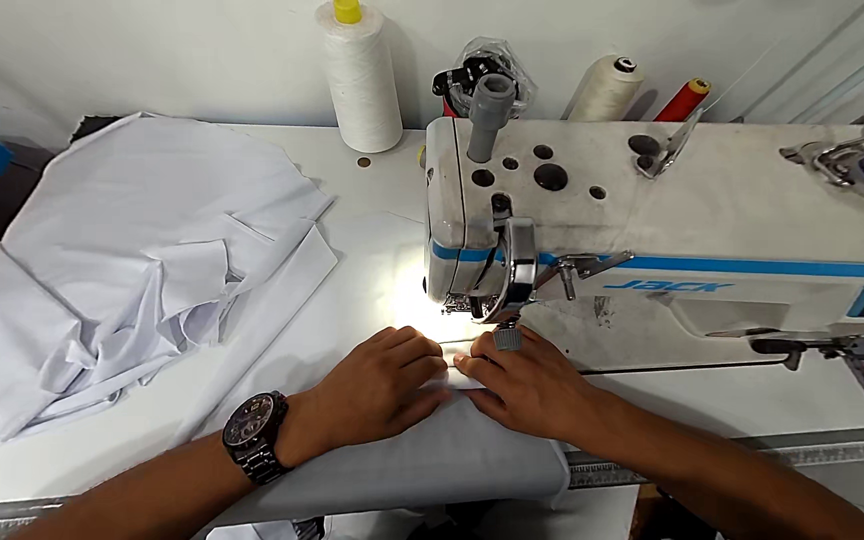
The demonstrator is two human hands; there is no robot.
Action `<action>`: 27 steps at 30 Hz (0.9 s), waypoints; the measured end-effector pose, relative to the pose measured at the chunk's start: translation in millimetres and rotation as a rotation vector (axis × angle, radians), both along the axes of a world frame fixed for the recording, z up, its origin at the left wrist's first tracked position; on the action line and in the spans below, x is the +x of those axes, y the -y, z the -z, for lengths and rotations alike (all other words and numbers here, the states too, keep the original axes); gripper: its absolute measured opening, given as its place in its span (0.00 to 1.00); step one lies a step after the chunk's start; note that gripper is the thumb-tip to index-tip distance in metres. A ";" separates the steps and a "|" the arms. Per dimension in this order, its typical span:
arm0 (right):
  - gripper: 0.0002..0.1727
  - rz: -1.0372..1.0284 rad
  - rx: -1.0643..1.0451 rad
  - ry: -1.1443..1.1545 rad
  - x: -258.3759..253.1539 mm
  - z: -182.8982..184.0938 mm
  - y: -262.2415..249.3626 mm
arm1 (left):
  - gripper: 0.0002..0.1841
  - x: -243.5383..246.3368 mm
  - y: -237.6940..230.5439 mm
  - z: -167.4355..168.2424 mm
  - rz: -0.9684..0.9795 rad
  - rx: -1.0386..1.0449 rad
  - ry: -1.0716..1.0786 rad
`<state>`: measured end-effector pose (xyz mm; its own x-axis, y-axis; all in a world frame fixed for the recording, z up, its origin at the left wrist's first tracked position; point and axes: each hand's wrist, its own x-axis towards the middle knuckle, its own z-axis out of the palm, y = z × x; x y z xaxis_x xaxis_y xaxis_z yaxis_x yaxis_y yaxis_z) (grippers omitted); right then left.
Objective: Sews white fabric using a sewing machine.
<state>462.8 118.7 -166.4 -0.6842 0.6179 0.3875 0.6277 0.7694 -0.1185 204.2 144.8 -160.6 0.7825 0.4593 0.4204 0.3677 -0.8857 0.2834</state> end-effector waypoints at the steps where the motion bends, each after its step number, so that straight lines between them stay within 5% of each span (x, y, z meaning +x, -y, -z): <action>1: 0.16 -0.003 -0.004 -0.011 0.5 0.4 -0.7 | 0.18 -0.4 -0.6 0.3 -0.002 -0.012 -0.007; 11: 0.16 0.114 -0.213 -0.198 9.1 -3.7 -12.0 | 0.18 -0.9 -6.1 1.1 -0.263 -0.198 0.032; 19: 0.11 0.318 -0.029 -0.103 10.5 -9.2 -12.7 | 0.19 4.7 -8.1 3.5 -0.438 -0.122 -0.080; 24: 0.10 0.146 0.060 -0.098 7.6 -12.6 -14.6 | 0.31 3.5 -23.5 4.2 -0.463 -0.060 -0.120; 27: 0.11 0.011 -0.011 -0.139 -4.2 -11.5 -23.3 | 0.29 6.2 -36.3 3.2 -0.434 -0.082 -0.126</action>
